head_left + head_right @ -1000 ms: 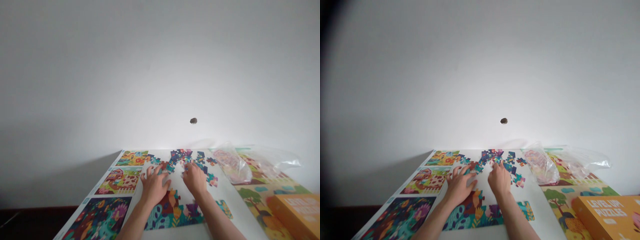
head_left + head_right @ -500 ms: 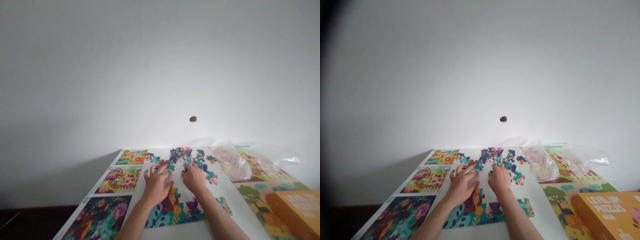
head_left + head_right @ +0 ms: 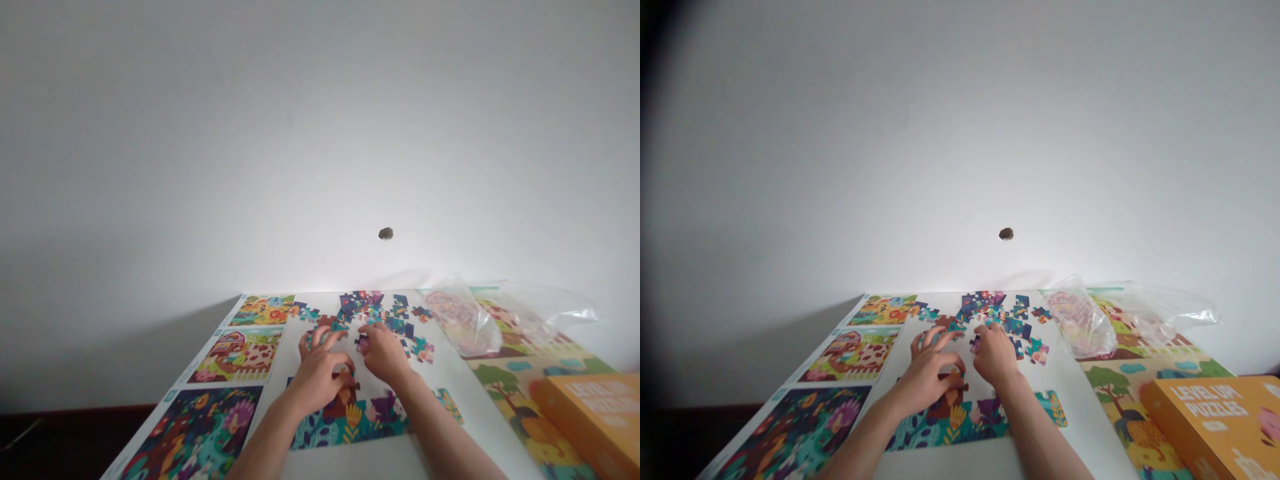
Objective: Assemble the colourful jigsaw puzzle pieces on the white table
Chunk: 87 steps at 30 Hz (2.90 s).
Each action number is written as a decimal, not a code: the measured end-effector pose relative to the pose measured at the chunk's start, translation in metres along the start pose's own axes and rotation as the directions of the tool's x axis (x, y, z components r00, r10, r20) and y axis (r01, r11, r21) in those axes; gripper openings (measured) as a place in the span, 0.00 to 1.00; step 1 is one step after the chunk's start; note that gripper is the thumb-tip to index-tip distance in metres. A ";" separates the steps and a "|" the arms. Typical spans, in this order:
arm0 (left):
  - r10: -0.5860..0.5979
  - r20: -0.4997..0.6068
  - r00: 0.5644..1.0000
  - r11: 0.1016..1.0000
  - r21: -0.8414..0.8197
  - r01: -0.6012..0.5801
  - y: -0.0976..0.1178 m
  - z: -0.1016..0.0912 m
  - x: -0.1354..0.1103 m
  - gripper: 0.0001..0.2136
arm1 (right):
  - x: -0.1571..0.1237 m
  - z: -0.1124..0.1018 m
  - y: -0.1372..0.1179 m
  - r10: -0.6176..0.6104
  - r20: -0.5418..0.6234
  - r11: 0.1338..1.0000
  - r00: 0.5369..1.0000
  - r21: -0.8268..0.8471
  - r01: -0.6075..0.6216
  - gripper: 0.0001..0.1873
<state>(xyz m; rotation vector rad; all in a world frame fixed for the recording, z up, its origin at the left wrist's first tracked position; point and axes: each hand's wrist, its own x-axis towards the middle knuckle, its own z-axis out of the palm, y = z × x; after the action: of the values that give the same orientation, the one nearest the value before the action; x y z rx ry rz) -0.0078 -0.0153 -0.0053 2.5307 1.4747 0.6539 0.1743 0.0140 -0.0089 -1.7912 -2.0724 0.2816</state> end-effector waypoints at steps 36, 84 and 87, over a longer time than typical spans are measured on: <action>-0.062 -0.430 0.900 0.997 -0.075 0.033 -0.010 0.004 0.008 0.20 | 0.004 0.020 -0.019 0.012 -0.176 0.550 0.984 0.823 0.141 0.26; -0.070 -0.538 0.840 0.997 -0.026 0.066 -0.013 0.001 0.008 0.19 | 0.002 0.024 -0.025 0.112 -0.097 0.443 0.989 0.896 0.038 0.21; -0.086 -0.539 0.838 0.996 -0.024 0.087 -0.013 0.000 0.008 0.18 | 0.002 0.024 -0.025 0.099 -0.099 0.444 0.990 0.895 0.045 0.21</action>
<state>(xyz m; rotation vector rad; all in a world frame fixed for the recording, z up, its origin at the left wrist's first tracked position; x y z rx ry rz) -0.0141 -0.0019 -0.0073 2.3652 1.7269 1.4429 0.1417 0.0146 -0.0200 -1.0839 -1.3009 1.0273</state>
